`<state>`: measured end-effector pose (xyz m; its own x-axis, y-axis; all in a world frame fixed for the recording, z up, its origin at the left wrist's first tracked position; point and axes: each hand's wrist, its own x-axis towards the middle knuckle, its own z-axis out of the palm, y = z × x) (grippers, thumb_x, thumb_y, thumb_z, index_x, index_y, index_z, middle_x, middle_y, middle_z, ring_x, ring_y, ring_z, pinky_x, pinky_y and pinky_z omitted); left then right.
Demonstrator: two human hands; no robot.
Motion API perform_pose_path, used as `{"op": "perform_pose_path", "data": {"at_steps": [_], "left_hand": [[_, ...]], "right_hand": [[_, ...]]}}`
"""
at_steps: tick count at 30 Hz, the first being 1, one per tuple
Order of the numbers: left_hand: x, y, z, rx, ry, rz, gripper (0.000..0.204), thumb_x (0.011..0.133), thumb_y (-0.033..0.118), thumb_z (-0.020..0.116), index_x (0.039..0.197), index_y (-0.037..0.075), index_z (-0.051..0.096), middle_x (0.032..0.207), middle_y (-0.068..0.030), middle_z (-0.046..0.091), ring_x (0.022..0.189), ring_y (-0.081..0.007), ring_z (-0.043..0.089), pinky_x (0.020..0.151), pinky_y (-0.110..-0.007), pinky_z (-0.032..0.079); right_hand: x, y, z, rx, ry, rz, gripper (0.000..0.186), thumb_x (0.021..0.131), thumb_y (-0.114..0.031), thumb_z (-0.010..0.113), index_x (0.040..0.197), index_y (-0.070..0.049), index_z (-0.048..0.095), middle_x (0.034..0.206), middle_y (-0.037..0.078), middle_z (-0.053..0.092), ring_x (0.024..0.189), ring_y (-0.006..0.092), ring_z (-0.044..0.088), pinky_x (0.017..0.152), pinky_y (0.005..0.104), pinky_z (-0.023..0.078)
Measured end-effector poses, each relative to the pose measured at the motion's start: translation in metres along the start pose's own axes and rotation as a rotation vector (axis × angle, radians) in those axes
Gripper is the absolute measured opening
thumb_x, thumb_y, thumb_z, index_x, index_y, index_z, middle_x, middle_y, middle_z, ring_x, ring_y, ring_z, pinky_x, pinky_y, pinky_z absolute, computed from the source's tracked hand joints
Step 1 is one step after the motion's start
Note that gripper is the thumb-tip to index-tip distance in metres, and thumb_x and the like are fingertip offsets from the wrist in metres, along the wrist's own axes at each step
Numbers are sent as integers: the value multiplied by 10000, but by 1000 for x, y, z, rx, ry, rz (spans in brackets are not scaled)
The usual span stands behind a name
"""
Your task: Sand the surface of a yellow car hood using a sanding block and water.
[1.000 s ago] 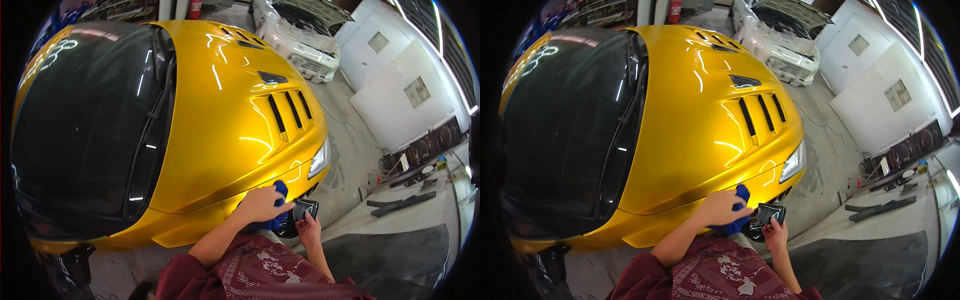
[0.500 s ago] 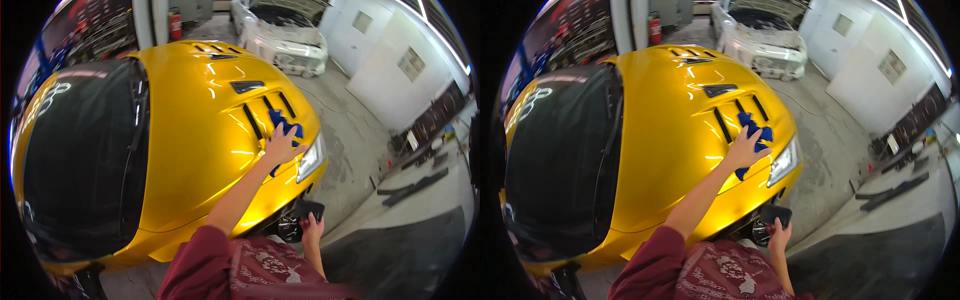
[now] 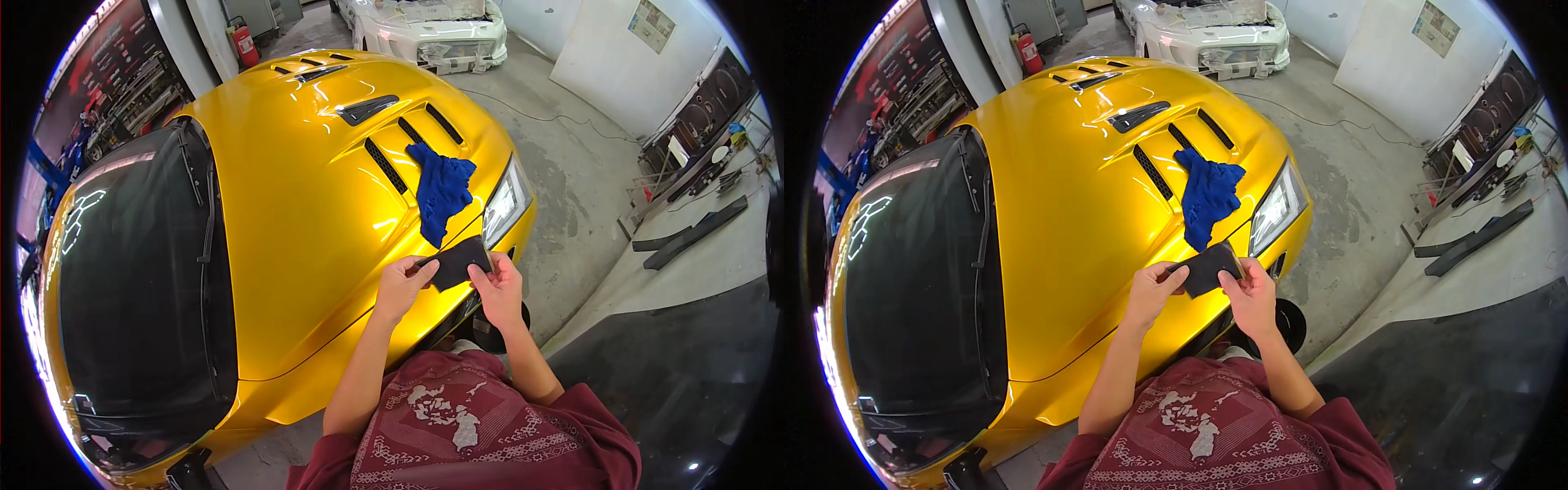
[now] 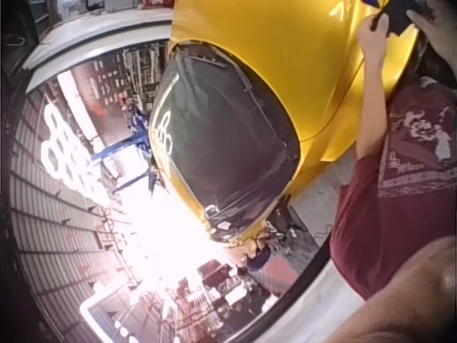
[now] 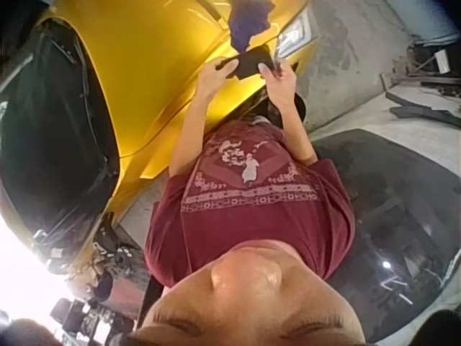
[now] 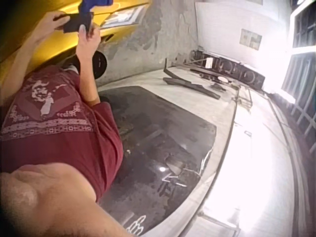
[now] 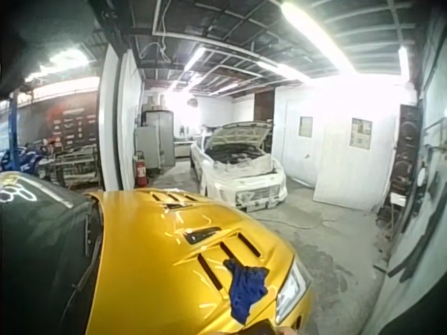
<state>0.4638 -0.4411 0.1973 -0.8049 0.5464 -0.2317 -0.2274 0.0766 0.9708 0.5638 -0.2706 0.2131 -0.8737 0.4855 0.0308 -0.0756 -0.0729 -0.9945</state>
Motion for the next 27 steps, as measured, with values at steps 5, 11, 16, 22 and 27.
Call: {"op": "perform_pose_path", "data": {"at_steps": [5, 11, 16, 22, 27], "left_hand": [[-24, 13, 4, -607, -83, -141, 490, 1015, 401, 531, 1247, -29, 570, 1080, -97, 676, 934, -157, 656, 834, -321, 534], [-23, 23, 15, -712, -172, -48, 282, 1016, 234, 559, 1067, -19, 673, 1002, -80, 711, 870, -165, 684, 835, -334, 549], [-20, 12, 24, -663, -249, -98, 270, 1007, 224, 582, 1033, -23, 691, 962, -44, 705, 801, -107, 656, 754, -268, 525], [-11, -2, 58, -344, -378, -172, 308, 987, 251, 621, 1021, -44, 704, 861, -9, 692, 697, -62, 613, 665, -218, 486], [-4, -40, 85, -23, -218, -21, 485, 997, 297, 601, 1291, -85, 552, 1087, -96, 671, 943, -137, 629, 848, -269, 502]], "right_hand": [[-4, -27, 6, -784, -32, -1004, 286, 654, -24, 709, 934, -54, 666, 1097, 94, 684, 869, 307, 657, 786, 372, 548], [-24, -26, 1, -845, 86, -919, 282, 768, 47, 646, 1031, -52, 654, 1142, 117, 643, 913, 295, 636, 790, 346, 533], [-45, -8, -15, 205, 128, -20, 294, 1017, -148, 528, 1270, 0, 529, 1143, 105, 610, 921, 150, 615, 814, 289, 506], [-54, -10, -23, 71, 224, 76, 232, 937, -103, 665, 1126, 25, 623, 932, 27, 638, 847, 57, 567, 744, 230, 474], [-49, 5, -30, -897, 383, -367, 130, 786, -52, 707, 905, -28, 662, 754, 137, 590, 677, 309, 601, 593, 379, 490]]}}
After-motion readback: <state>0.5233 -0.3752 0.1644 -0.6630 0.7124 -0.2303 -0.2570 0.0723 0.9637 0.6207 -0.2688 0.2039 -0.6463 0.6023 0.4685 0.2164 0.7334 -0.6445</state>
